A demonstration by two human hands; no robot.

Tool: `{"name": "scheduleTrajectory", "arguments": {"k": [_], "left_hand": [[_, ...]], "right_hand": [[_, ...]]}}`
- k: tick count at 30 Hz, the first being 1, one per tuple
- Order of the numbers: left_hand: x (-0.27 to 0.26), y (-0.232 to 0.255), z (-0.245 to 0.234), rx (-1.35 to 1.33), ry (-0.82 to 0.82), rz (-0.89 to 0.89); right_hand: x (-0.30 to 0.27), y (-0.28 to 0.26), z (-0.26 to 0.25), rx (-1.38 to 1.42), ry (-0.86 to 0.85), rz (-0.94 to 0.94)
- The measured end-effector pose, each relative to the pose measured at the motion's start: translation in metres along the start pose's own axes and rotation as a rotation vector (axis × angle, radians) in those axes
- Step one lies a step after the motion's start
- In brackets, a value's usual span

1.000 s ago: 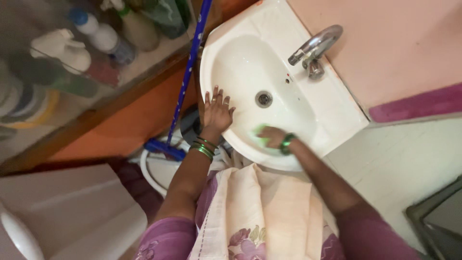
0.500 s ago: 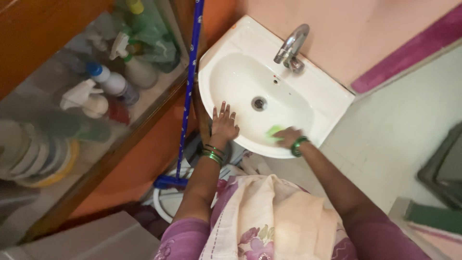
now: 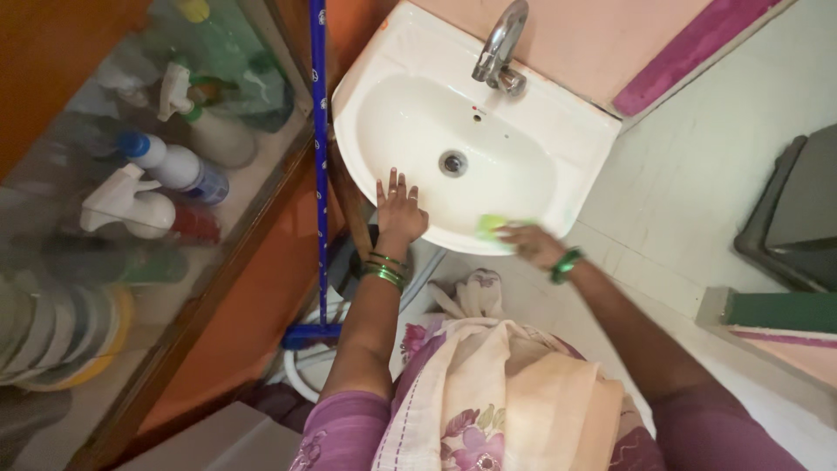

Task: The person scrubs a white bathroom sink with a green sponge, repeatedly rinsing the sponge and their hands under running water. They wipe the basin, faucet, and surrounding surfaces, then rinse the sponge and place it in the sink.

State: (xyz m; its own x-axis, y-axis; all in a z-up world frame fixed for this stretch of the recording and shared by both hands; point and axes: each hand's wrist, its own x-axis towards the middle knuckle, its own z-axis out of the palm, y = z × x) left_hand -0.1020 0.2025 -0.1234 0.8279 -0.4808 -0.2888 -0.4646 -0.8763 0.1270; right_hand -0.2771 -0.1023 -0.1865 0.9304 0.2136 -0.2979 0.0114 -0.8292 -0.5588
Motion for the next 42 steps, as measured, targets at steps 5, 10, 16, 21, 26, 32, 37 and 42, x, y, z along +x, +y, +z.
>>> {"name": "scheduleTrajectory", "arguments": {"k": [5,10,16,21,26,32,37,42], "left_hand": [[0.003,-0.002,0.005,0.006,-0.010,0.006],[0.002,-0.001,0.003,0.028,-0.024,0.001],[0.000,0.002,-0.001,0.050,-0.044,-0.026],[0.002,0.000,-0.002,0.020,-0.034,-0.029],[0.003,0.004,0.000,0.037,-0.033,-0.076],[0.001,0.009,-0.013,0.042,-0.044,-0.116],[0.000,0.012,-0.018,0.061,-0.083,-0.141],[-0.001,0.014,-0.019,0.085,-0.088,-0.151]], "right_hand": [[-0.025,-0.025,-0.050,-0.363,-0.067,0.337],[-0.014,-0.078,-0.016,-0.319,-0.068,0.136],[-0.044,-0.047,-0.071,-0.406,-0.088,0.420],[0.025,0.028,-0.102,-0.437,0.218,0.460],[0.077,0.043,-0.135,-0.434,0.123,0.487],[0.047,0.045,-0.158,-0.377,0.142,0.603],[0.113,0.033,-0.163,-0.376,0.159,0.541],[0.171,-0.011,-0.159,-0.408,0.103,0.288]]}}
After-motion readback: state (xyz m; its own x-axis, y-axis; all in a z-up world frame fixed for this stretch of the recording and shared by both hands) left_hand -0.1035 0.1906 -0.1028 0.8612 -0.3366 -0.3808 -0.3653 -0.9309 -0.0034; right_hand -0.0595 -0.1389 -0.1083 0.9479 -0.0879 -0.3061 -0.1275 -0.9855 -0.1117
